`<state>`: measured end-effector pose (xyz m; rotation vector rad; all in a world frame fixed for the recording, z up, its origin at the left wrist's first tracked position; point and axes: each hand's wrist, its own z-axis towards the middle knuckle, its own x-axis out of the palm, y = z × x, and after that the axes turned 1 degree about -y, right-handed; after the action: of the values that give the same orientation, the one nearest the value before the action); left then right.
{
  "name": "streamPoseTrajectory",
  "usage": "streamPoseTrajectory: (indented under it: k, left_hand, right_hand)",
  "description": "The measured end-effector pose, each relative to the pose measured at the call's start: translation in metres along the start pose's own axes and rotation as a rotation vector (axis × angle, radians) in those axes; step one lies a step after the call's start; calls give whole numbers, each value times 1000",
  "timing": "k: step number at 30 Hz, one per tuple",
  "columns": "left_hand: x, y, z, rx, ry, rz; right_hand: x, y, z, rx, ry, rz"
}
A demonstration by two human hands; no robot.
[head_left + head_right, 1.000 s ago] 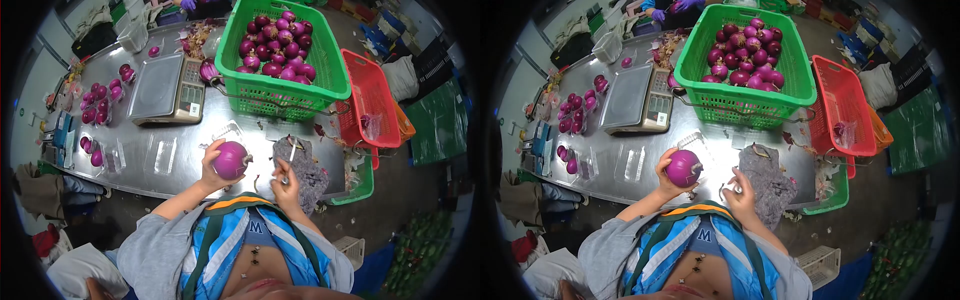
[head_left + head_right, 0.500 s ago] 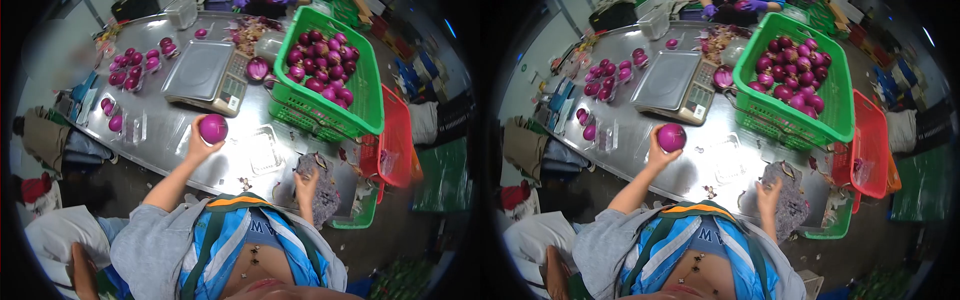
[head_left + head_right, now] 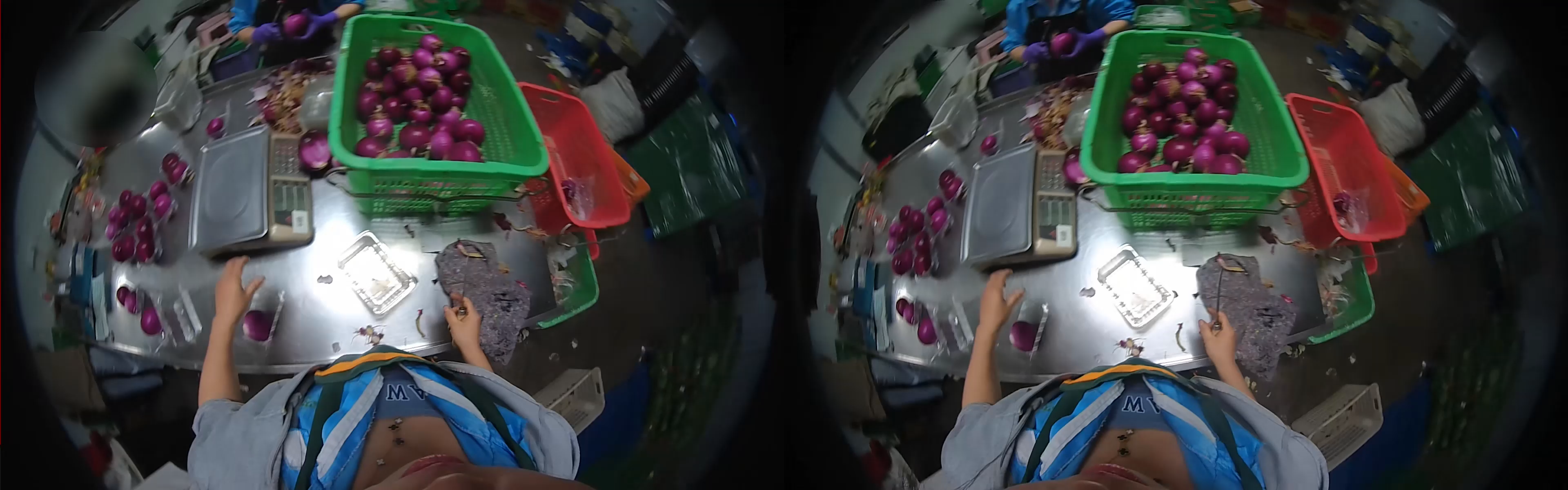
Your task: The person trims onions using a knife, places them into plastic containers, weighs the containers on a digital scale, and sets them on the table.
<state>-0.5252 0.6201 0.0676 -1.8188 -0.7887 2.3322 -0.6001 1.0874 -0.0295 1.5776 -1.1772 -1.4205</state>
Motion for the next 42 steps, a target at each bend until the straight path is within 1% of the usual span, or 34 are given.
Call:
streamPoseTrajectory:
  k: [1,2,4,6,7,8,9,10,11,12,13,15,16,19,21,23,25,27,29,30,31,33,35,36,37,39,40,41,42]
  left_hand:
    - [-9,-31,26,92,-58,-138]
    - [-18,-64,51,219,-85,-147]
    - [-32,-139,100,540,-117,-148]
    - [-28,-207,152,776,-108,-132]
    - [-20,-241,178,872,-106,-128]
    - [-3,-266,208,949,-37,-119]
    - [19,-286,235,937,38,-62]
    - [38,-305,260,933,181,1]
    - [69,-313,288,970,227,38]
    - [92,-326,307,919,318,134]
    - [113,-336,325,846,475,193]
    - [153,-348,353,811,662,205]
    - [168,-358,359,771,752,162]
    - [208,-381,369,764,889,114]
    - [226,-393,366,803,946,150]
    - [235,-402,364,783,967,277]
    - [237,-403,361,771,976,282]
    - [237,-400,360,748,973,288]
    - [235,-392,357,780,889,90]
    - [239,-381,362,813,853,59]
    - [229,-378,367,839,832,48]
    - [207,-366,378,714,828,163]
    - [191,-349,384,543,997,500]
    - [186,-336,379,490,1109,546]
    - [192,-306,379,561,1272,464]
    - [193,-285,355,658,1226,757]
    - [194,-275,347,697,1175,770]
    - [194,-268,347,697,1176,768]
    - [194,-265,347,704,1151,675]
  right_hand:
    - [-3,-6,2,108,42,59]
    - [-6,-5,2,172,27,91]
    - [-6,-16,5,121,2,132]
    - [-11,-29,11,67,-11,167]
    - [-17,-34,16,-60,-61,-73]
    - [-23,-36,30,-192,-108,-316]
    - [-33,-26,42,-209,-103,-318]
    - [-44,-7,49,-150,-99,-324]
    - [-51,0,59,-84,-95,-326]
    - [-54,-23,69,-131,-141,-427]
    - [-56,-35,69,-126,-138,-418]
    - [-57,-54,75,-31,-156,-509]
    - [-58,-60,80,-25,-154,-511]
    - [-55,-66,85,61,-126,-437]
    - [-56,-63,89,94,-125,-406]
    - [-56,-66,92,94,-121,-376]
    - [-54,-74,91,75,-163,-249]
    - [-54,-75,92,72,-170,-248]
    - [-53,-72,93,61,-165,-246]
    - [-54,-69,94,78,-156,-228]
    - [-56,-67,94,98,-148,-214]
    - [-57,-64,94,103,-134,-218]
    - [-54,-64,96,100,-130,-205]
    - [-54,-66,96,100,-137,-205]
    - [-54,-66,96,100,-144,-205]
    - [-53,-69,97,77,-143,-218]
    - [-52,-70,97,53,-150,-240]
    - [-52,-71,97,52,-149,-242]
    - [-51,-71,97,57,-167,-231]
